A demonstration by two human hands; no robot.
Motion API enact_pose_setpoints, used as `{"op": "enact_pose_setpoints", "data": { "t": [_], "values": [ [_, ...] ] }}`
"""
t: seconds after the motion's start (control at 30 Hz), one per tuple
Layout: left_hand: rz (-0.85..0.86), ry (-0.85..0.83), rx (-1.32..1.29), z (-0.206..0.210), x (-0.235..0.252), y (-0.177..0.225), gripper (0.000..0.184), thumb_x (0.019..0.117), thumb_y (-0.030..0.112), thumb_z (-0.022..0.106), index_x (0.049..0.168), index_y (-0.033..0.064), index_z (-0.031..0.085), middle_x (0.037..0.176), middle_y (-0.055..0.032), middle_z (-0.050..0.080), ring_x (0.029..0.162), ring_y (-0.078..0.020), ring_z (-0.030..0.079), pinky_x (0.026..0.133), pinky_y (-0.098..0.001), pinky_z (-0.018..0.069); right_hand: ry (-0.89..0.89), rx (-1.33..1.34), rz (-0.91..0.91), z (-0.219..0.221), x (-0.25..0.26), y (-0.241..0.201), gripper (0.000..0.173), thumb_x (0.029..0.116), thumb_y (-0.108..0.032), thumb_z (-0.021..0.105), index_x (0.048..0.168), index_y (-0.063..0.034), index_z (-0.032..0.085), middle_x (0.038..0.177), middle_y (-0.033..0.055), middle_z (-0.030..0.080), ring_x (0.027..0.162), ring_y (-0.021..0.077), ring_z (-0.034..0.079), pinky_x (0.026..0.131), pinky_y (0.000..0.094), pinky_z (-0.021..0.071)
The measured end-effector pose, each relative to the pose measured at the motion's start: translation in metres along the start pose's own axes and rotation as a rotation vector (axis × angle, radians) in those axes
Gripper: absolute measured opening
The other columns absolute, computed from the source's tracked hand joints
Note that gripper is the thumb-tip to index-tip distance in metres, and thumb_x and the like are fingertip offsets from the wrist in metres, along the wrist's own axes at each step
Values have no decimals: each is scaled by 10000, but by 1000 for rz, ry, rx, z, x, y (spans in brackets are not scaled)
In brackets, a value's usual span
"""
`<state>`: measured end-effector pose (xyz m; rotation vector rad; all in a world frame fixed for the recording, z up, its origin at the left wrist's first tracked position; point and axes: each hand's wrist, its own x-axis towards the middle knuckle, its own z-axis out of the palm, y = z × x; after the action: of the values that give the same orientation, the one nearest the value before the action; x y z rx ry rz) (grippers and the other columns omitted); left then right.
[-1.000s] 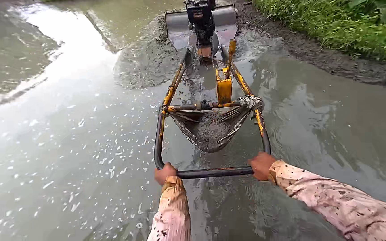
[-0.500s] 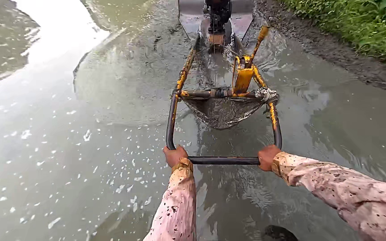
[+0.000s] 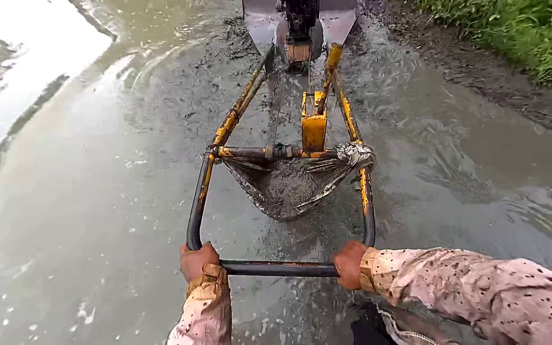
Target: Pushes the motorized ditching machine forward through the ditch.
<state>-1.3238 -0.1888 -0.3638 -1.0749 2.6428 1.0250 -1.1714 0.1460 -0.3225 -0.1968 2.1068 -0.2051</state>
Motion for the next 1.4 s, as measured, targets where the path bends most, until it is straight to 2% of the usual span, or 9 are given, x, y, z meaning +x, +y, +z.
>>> {"op": "enact_pose_setpoints", "data": {
  "t": [0.4, 0.5, 0.6, 0.67, 0.7, 0.8, 0.87, 0.97, 1.4],
  "values": [
    [-43, -11, 158, 14, 161, 180, 512, 967, 197, 631, 1451, 81, 514, 1168, -277, 703, 1127, -459, 678, 916, -650, 539, -36, 29, 116, -202, 111, -7, 492, 934, -453, 619, 1286, -112, 661, 1134, 197, 735, 1102, 414, 691, 948, 670, 511],
    [17, 4, 195, 25, 209, 223, 551, 952, 185, 638, 1471, 81, 487, 1248, -261, 678, 1149, -441, 673, 915, -639, 548, -44, 42, 161, -255, 147, -7, 479, 928, -452, 619, 1260, -111, 678, 1149, 195, 735, 1119, 417, 687, 953, 674, 509],
    [387, 15, 367, 37, 263, 258, 657, 923, 191, 673, 1525, 45, 452, 1536, -278, 452, 1396, -465, 468, 1103, -630, 409, -26, 68, 171, -305, 185, -3, 539, 934, -490, 627, 1303, -99, 657, 1155, 221, 727, 1120, 439, 680, 968, 690, 493],
    [814, -106, 539, 47, 307, 276, 560, 919, 358, 665, 1390, 57, 622, 1524, -291, 477, 1440, -527, 387, 1174, -681, 273, -19, 85, 192, -338, 208, 3, 571, 939, -514, 635, 1327, -96, 642, 1154, 229, 725, 1122, 448, 675, 999, 687, 475],
    [984, -239, 661, 48, 327, 286, 572, 951, 520, 592, 1312, 88, 691, 1457, -269, 560, 1412, -524, 434, 1199, -688, 240, -16, 88, 200, -354, 218, 6, 571, 933, -519, 642, 1318, -98, 645, 1144, 228, 727, 1116, 448, 676, 1000, 684, 475],
    [1207, -698, 1220, 50, 364, 347, 969, 851, 935, 263, 1193, 158, 729, 1120, -125, 764, 1126, -333, 703, 1082, -570, 462, 2, 65, 199, -406, 248, 25, 546, 923, -526, 640, 1271, -106, 662, 1081, 213, 739, 1051, 441, 699, 936, 686, 511],
    [1129, -856, 1452, 58, 372, 384, 964, 782, 956, 405, 1210, 143, 699, 1097, -135, 757, 1086, -337, 711, 1001, -577, 511, -19, 63, 206, -432, 263, 35, 546, 921, -532, 634, 1275, -117, 658, 1067, 209, 740, 1043, 438, 702, 921, 678, 516],
    [1077, -800, 1451, 76, 382, 432, 694, 858, 715, 589, 1232, 140, 701, 1104, -152, 757, 1077, -359, 710, 982, -600, 511, -28, 45, 220, -480, 279, 60, 545, 918, -532, 643, 1284, -129, 661, 1074, 200, 741, 1049, 427, 702, 932, 663, 518],
    [1189, -682, 1401, 164, 431, 623, 718, 824, 778, 532, 1191, 187, 712, 1027, -97, 779, 1013, -306, 738, 938, -558, 540, 17, 49, 310, -665, 310, 192, 538, 894, -560, 650, 1186, -111, 707, 1091, 181, 742, 1078, 405, 696, 973, 647, 504]
  ]
}}
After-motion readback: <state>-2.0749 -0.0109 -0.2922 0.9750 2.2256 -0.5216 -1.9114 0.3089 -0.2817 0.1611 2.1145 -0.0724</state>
